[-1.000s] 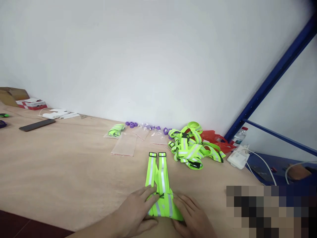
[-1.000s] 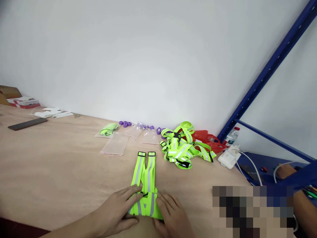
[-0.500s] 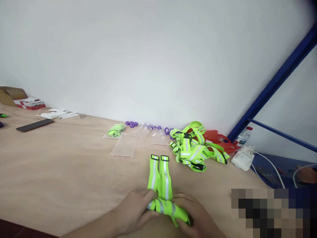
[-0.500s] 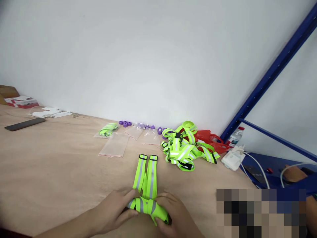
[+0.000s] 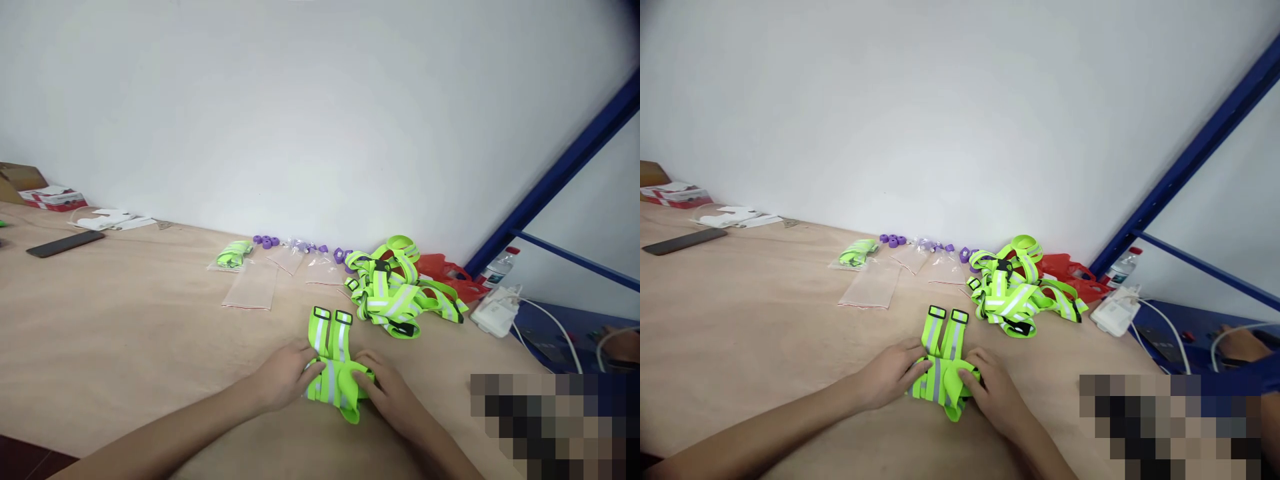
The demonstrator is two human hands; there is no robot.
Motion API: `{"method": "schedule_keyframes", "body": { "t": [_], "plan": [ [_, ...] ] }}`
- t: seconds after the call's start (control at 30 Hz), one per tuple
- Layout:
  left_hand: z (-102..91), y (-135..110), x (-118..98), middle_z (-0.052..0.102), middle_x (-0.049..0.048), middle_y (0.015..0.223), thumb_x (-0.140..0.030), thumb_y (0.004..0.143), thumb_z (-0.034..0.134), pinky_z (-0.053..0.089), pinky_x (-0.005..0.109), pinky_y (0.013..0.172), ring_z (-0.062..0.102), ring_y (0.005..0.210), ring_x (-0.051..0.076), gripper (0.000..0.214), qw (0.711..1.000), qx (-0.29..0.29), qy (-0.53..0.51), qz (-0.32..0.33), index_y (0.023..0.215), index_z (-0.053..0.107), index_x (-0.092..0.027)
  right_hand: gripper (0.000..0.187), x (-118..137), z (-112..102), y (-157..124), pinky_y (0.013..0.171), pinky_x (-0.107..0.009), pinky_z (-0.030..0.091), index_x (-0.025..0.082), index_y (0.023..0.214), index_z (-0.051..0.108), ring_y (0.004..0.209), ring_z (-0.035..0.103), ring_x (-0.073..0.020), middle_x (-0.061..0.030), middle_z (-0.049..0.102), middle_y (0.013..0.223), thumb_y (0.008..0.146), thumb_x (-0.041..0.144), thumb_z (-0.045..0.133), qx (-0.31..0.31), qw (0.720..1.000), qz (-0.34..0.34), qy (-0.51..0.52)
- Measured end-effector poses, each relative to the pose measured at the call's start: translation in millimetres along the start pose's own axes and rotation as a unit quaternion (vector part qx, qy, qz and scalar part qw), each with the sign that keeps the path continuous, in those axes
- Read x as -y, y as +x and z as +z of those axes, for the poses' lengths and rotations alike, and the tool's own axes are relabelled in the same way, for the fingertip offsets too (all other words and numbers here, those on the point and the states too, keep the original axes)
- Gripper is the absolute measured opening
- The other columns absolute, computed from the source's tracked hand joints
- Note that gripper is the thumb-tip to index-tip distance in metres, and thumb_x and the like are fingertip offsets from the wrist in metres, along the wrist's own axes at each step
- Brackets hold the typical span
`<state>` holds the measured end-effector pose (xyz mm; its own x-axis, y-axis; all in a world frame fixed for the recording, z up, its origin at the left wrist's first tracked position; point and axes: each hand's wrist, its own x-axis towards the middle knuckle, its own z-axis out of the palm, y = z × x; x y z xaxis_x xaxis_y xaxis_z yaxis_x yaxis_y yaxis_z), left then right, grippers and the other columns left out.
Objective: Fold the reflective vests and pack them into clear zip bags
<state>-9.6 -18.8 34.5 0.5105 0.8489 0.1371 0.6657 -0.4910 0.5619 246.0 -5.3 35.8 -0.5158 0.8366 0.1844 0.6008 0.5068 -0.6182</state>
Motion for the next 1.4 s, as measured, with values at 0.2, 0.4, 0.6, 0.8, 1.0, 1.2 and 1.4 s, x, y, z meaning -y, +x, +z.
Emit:
{"method": "schedule_keyframes", "body": {
  "t": [0.2,0.4,0.6,0.8,1.0,1.2,1.4],
  "plan": [
    [2.5,9,0,0.062,0.0070,0.112,-0.032,0.104,0.044,0.051,0.036,0.087,0.059,0.105,0.025,0.021,0.992,0.003,0.117,-0.039,0.113,0.058,-0.020,0.018,-21,23,-2,0.079,-0.037,0.056,0.022,0.102,0.064,0.093,0.064,-0.0247,-0.0094,0.067,0.101,0.097,0.035,0.052,-0.140,0.982,-0.022,-0.125],
    [0.6,12,-7,0.062,0.0060,0.111,-0.028,0.104,0.046,0.050,0.037,0.087,0.058,0.105,0.025,0.015,0.982,-0.009,0.189,-0.004,0.109,0.058,-0.021,0.044,-2,23,-13,0.090,-0.038,0.055,0.019,0.111,0.070,0.102,0.066,-0.0238,-0.0110,0.073,0.107,0.089,0.002,0.036,-0.099,0.937,-0.229,-0.244],
    [-0.8,11,-11,0.065,0.0070,0.098,-0.031,0.107,0.038,0.051,0.037,0.081,0.061,0.094,0.024,0.031,0.966,0.013,0.250,0.059,0.096,0.063,-0.018,0.045,16,-3,-25,0.107,-0.043,0.051,0.015,0.136,0.059,0.131,0.057,-0.0267,-0.0146,0.063,0.139,0.092,0.022,0.053,0.040,0.967,-0.161,-0.191],
    [0.3,-12,-10,0.066,0.0124,0.111,-0.052,0.092,0.066,0.054,0.043,0.087,0.061,0.104,0.031,0.048,0.972,0.019,0.209,0.104,0.120,0.061,-0.013,0.027,2,10,-18,0.104,-0.042,0.053,0.018,0.117,0.070,0.125,0.063,-0.0251,-0.0130,0.069,0.132,0.097,0.022,0.052,-0.005,0.975,-0.137,-0.172],
    [-4.9,-13,1,0.067,0.0111,0.117,-0.036,0.099,0.058,0.053,0.040,0.087,0.062,0.107,0.030,0.035,0.985,0.015,0.133,0.110,0.129,0.055,-0.017,0.031,-6,18,-9,0.083,-0.032,0.061,0.020,0.129,0.061,0.099,0.075,-0.0211,-0.0094,0.077,0.113,0.101,0.022,0.048,-0.082,0.970,-0.153,-0.171],
    [-22.8,1,2,0.071,0.0080,0.108,-0.034,0.101,0.052,0.049,0.035,0.088,0.064,0.103,0.027,0.022,0.992,0.038,0.054,0.106,0.114,0.064,-0.021,0.029,-4,25,-8,0.080,-0.036,0.058,0.018,0.121,0.063,0.096,0.074,-0.0261,-0.0134,0.077,0.109,0.100,0.034,0.051,-0.103,0.948,-0.189,-0.233],
    [-32.7,19,6,0.072,0.0050,0.089,-0.037,0.101,0.052,0.043,0.027,0.069,0.066,0.081,0.022,0.025,0.996,0.063,0.025,0.050,0.101,0.070,-0.020,0.022,-6,24,7,0.067,-0.030,0.051,0.020,0.113,0.062,0.080,0.072,-0.0228,-0.0087,0.076,0.093,0.102,0.030,0.046,-0.082,0.965,-0.115,-0.219]
  ]
}}
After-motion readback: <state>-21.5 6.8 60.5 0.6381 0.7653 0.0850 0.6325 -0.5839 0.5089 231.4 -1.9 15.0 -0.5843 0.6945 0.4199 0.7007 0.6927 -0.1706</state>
